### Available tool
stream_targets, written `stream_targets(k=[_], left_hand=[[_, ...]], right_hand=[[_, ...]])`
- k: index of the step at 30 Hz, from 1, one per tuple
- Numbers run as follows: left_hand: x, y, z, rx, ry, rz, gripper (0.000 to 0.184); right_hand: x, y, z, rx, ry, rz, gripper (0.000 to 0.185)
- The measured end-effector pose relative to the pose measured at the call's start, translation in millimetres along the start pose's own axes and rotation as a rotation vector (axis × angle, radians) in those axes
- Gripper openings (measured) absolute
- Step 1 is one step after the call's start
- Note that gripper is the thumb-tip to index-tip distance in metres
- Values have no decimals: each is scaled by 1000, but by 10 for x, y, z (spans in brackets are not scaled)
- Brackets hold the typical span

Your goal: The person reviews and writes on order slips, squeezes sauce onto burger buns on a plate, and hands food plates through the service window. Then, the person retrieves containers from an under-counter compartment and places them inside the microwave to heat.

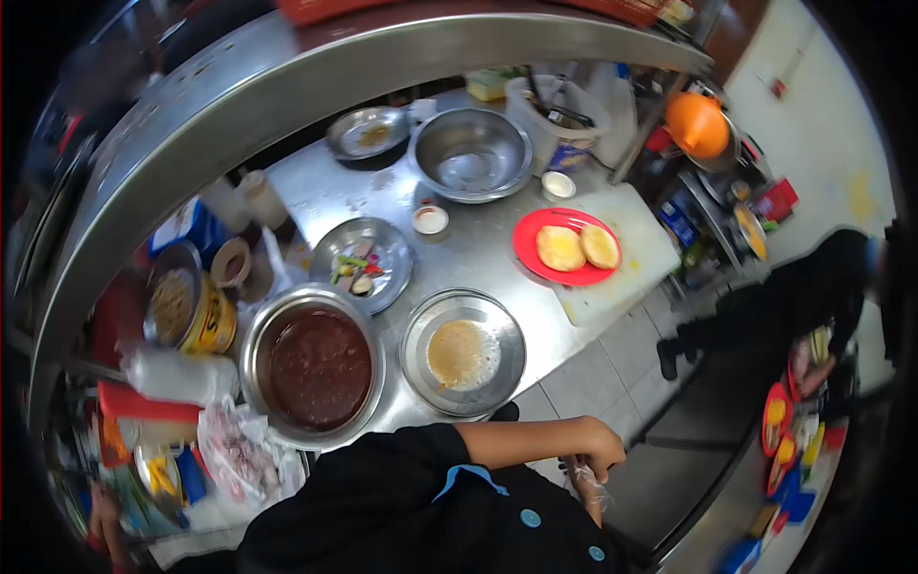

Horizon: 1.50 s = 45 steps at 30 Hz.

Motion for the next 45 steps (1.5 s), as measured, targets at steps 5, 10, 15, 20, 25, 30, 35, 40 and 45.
stream_targets(k=[5, 10, 15, 20, 25, 30, 35, 40, 45], left_hand=[[310, -300, 256, 68, -108, -18, 59], [1050, -924, 689, 270, 98, 49, 56], [1713, -1073, 978, 305, 315, 62, 58], [2707, -665, 1462, 220, 470, 237, 58], [3475, -718, 1940, 271, 544, 304, 50], [723, 415, 1422, -40, -1063, -771, 39], [-577, 2246, -706, -207, -2020, -1208, 49], [-945, 3393, -1293, -115, -2039, -1601, 38], [-1093, 3189, -1692, -490, -2288, -1306, 29]], right_hand=[[3, -754, -906, 115, -283, 62, 15], [142, -1411, -1975, 339, -411, 401, 15], [-4, -1267, -2679, 383, -563, 41, 22], [101, -1770, -3504, 371, -831, 97, 29], [388, -2426, -4660, 395, -1001, -242, 16], [1061, -3280, -5289, 630, -442, -775, 13], [743, -3690, -5202, 785, -648, 93, 12], [538, -3265, -4714, 814, -714, 270, 13], [410, -2800, -4292, 768, -725, 287, 14]])
Point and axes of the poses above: each hand's wrist, its own z-axis towards the middle knuckle, its own x-axis out of the palm, y = z × x, the point moved 10 cm from there along z, towards the middle knuckle, and after that the axes turned 2 degrees about -y, right-handed, at the moved point
